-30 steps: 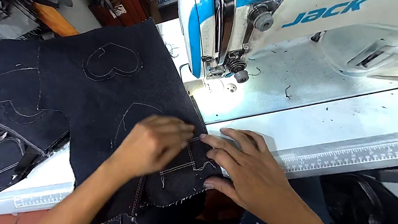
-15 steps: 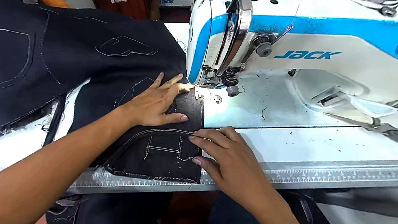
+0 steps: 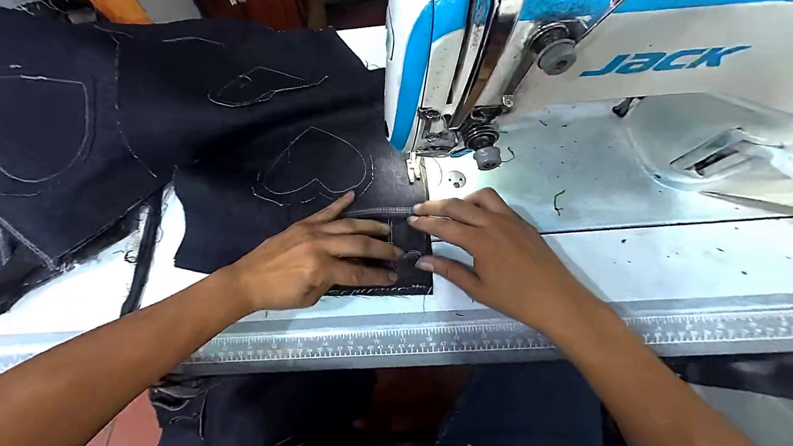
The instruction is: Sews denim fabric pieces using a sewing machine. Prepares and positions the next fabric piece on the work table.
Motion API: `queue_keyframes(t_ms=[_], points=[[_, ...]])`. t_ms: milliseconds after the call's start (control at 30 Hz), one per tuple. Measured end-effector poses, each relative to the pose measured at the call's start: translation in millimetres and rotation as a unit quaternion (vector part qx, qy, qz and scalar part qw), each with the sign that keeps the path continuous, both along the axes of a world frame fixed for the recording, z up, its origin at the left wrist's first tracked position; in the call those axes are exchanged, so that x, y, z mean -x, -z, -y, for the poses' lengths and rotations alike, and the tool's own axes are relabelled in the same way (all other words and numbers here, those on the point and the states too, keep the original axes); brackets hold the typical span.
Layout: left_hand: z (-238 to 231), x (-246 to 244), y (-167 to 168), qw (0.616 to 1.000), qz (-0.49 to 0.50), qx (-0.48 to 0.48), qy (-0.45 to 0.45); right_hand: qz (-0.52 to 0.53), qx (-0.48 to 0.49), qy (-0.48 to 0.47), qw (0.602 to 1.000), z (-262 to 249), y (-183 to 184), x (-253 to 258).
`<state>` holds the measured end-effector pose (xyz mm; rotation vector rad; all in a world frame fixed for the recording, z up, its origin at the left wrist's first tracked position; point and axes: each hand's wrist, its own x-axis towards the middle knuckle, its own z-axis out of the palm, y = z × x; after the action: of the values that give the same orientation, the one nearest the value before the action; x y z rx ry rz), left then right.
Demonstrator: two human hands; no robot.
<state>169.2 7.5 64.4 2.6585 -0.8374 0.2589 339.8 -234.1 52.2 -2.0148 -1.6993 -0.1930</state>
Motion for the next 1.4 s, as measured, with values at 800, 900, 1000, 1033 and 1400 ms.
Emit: queue_keyframes(t_ms=[800, 900, 1000, 1033, 1400], points=[[-82.6, -107.1, -85.7, 0.945, 0.042, -0.296, 0.131, 0.007, -0.009, 0.077, 0.997, -4.1, 3.3, -8.7], [-115.1, -92.8, -63.6, 0.944, 0.003, -0.284, 0.166, 0.003, -0.028, 0.076, 0.997, -2.7, 2.8, -10.1], [-55.9, -22.8, -12.5, 0.987, -0.017, -0.159, -0.033, 0.004, -0.071, 0.066, 0.995, 0.7, 6.7, -9.9], [-19.3, -0.6, -3.4, 0.985, -0.017, -0.112, -0.127, 0.007, -0.078, 0.054, 0.995, 1.8, 6.4, -9.7], [68.8, 27.1, -9.3, 0.944, 0.041, 0.02, -0.327, 0.063, -0.001, -0.097, 0.993, 46.0, 8.9, 26.5]])
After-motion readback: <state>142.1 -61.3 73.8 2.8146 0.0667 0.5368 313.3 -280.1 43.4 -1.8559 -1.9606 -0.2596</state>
